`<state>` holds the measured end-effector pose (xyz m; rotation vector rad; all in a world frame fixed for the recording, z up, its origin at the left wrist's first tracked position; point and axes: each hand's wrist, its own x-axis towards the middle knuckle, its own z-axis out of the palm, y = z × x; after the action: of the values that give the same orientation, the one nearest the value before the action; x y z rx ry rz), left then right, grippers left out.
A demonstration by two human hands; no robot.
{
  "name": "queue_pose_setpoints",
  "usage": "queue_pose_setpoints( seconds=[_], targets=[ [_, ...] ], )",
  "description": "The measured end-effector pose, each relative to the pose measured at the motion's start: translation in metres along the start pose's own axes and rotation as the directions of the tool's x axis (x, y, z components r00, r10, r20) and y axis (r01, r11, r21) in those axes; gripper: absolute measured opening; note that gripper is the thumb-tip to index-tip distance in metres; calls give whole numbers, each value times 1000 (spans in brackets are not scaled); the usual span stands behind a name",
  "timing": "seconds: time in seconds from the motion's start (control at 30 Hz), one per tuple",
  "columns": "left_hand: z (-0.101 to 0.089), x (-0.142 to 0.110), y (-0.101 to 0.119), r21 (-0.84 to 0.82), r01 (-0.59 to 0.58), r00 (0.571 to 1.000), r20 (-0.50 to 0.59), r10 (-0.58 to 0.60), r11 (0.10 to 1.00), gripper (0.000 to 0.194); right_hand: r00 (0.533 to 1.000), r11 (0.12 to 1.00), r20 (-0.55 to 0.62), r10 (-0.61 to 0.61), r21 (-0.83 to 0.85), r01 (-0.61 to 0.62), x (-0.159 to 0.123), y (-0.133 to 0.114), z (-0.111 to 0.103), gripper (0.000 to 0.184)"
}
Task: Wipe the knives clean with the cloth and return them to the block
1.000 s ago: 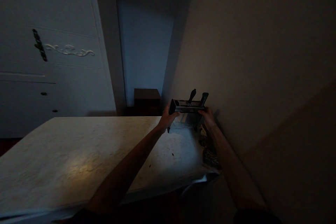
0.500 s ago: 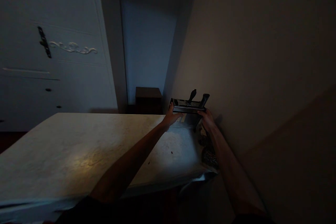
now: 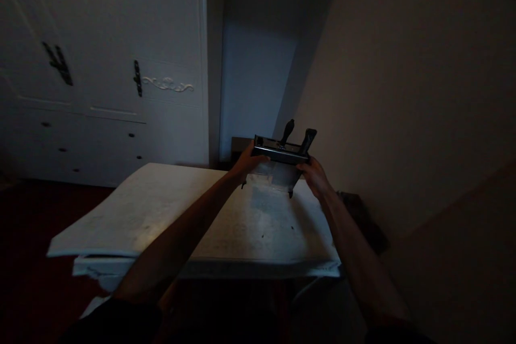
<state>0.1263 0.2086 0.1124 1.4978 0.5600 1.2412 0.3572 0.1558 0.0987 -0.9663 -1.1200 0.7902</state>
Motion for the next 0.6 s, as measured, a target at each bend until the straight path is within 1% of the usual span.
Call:
queue_pose_setpoints(
  seconds=[0.1,0.2,0.27,0.33,0.4,0.5,0.6],
  targets=[
    [-51,-16,23,-6,10,998,-57,-11,1000,59,994,999,105,0,37,-4,-4,1,56,44],
    [-105,-33,38,40,-1,984,-180,9,999,56,980,999,199,2,49,-12,-8,9,117,40],
    [-140,-44,45,63,-16,960,-279,33,998,55,967,999,256,-8,46,-4,-9,19,158,40],
    [-175,-54,50,64,-23,926,-375,46,998,55,953,999,301,-12,42,-1,-9,32,198,42],
    [-207,-65,53,77,-31,895,-441,62,997,54,944,998,331,-5,58,-15,-10,47,235,45],
    [-250,-79,55,105,-29,870,-487,76,994,52,927,988,375,6,140,-63,-12,68,282,47],
    [-284,-90,56,114,-22,844,-530,80,993,52,915,965,404,13,234,-117,-15,82,319,46]
  ],
)
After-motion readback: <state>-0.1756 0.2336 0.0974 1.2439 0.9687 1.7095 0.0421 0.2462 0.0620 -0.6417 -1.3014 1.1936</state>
